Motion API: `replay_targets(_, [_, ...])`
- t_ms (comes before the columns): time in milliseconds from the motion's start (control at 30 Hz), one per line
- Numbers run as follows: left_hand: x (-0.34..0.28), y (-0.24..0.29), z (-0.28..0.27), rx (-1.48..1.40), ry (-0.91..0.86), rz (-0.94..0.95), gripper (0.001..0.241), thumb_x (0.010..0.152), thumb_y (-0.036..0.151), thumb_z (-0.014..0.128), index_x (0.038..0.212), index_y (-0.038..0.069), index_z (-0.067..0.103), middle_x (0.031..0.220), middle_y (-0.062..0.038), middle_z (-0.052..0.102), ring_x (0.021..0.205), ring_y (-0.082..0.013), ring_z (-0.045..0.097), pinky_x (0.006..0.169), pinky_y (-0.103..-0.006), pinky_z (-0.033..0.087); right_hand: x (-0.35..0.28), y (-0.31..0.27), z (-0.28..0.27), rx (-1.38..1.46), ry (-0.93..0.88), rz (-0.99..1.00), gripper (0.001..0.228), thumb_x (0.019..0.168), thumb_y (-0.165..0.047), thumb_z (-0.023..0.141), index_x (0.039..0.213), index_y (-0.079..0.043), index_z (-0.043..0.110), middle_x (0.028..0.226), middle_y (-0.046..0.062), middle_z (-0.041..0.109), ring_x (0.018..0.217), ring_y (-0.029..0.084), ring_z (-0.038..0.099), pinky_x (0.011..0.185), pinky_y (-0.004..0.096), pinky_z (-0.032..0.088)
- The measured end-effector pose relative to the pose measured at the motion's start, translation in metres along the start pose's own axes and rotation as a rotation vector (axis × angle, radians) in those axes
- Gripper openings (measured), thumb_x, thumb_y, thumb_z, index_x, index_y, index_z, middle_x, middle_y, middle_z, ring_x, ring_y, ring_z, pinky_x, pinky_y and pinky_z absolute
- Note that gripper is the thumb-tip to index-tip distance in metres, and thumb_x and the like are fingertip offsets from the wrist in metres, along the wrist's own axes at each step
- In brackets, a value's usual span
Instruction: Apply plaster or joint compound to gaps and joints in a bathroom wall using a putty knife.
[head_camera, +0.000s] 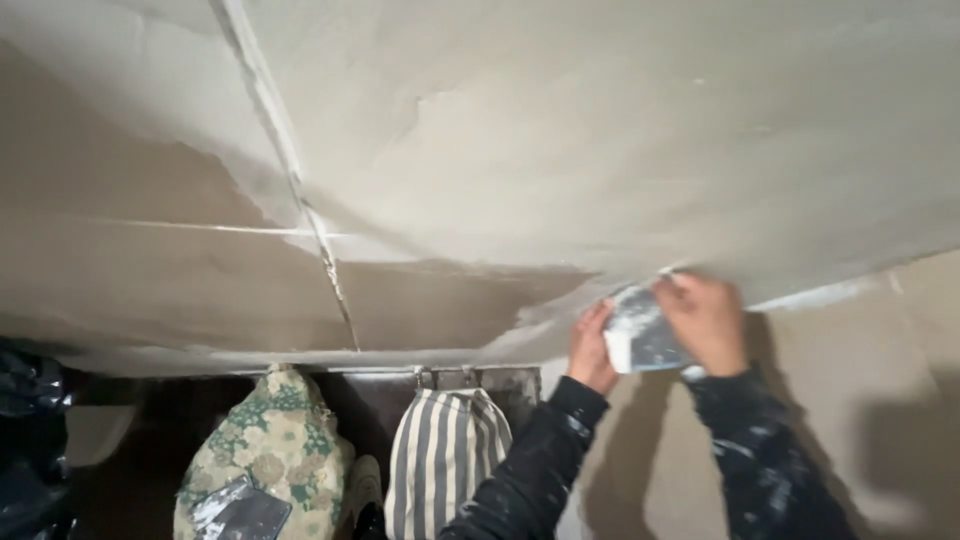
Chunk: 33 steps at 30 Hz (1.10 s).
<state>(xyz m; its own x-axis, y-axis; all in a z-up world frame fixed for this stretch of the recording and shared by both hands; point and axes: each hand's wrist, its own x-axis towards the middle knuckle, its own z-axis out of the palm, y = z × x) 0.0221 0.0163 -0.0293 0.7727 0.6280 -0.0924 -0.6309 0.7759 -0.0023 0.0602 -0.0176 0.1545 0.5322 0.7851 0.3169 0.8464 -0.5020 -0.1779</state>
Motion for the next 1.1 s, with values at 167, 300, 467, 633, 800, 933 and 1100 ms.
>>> replay_targets(167, [0.006,0.005,-0.047,-0.034,0.082,-0.043,0.022,0.105,0.021,0.062,0.115,0.001,0.066,0.103,-0.008,0.072,0.093,-0.0193,0.071,0.082,-0.0342,0.058,-0.009,0.016,0.065,0.085,-0.036,0.048,0.034,0.091,-0.035,0.066,0.078,-0.004,0.066,0.067,0.019,0.064,0.061,0.038,0.066,0.057,0.048,0.050])
replay_targets(300, [0.017,0.009,-0.103,0.041,0.185,-0.060,0.025,0.098,0.018,0.059,0.113,0.002,0.069,0.102,-0.010,0.074,0.090,-0.0204,0.072,0.082,-0.0343,0.058,-0.021,0.039,0.133,0.033,0.017,-0.039,0.035,0.092,-0.034,0.066,0.075,-0.003,0.067,0.069,0.020,0.065,0.066,0.041,0.064,0.059,0.048,0.049])
replay_targets(467, [0.009,0.008,-0.038,0.019,0.100,-0.016,0.020,0.102,0.017,0.059,0.111,0.001,0.069,0.101,-0.008,0.073,0.092,-0.0193,0.071,0.084,-0.0333,0.057,-0.001,-0.009,0.034,0.125,-0.014,0.039,0.033,0.093,-0.034,0.065,0.079,-0.004,0.068,0.067,0.020,0.063,0.061,0.039,0.064,0.057,0.046,0.049])
replay_targets(633, [0.005,0.017,-0.055,-0.009,0.049,0.033,0.020,0.105,0.016,0.059,0.110,0.000,0.068,0.102,-0.008,0.073,0.093,-0.0180,0.070,0.084,-0.0325,0.056,-0.009,0.015,0.084,0.189,-0.074,0.129,0.030,0.089,-0.035,0.065,0.083,-0.005,0.068,0.065,0.020,0.063,0.055,0.037,0.064,0.056,0.046,0.050])
replay_targets(800, [0.034,0.016,-0.130,0.043,0.181,-0.075,0.022,0.102,0.018,0.058,0.111,0.002,0.069,0.101,-0.011,0.074,0.090,-0.0220,0.072,0.082,-0.0362,0.057,-0.030,0.072,0.192,-0.042,0.015,-0.004,0.040,0.089,-0.040,0.069,0.070,-0.005,0.065,0.070,0.021,0.064,0.069,0.044,0.064,0.065,0.051,0.051])
replay_targets(933, [0.021,-0.005,-0.105,1.412,-0.054,0.961,0.018,0.108,0.015,0.063,0.120,0.003,0.069,0.118,-0.015,0.073,0.107,-0.0269,0.070,0.093,-0.0356,0.058,-0.012,0.011,0.077,0.075,-0.058,0.115,0.038,0.090,-0.039,0.066,0.075,-0.004,0.066,0.068,0.020,0.064,0.064,0.042,0.064,0.058,0.049,0.050])
replay_targets(1100, [0.021,-0.007,-0.135,1.290,-0.084,0.615,0.023,0.101,0.014,0.060,0.115,-0.001,0.071,0.113,-0.014,0.073,0.103,-0.0249,0.071,0.088,-0.0370,0.058,-0.016,0.047,0.134,0.034,-0.006,0.019,0.037,0.091,-0.034,0.067,0.072,-0.002,0.063,0.067,0.022,0.061,0.062,0.041,0.060,0.058,0.049,0.049])
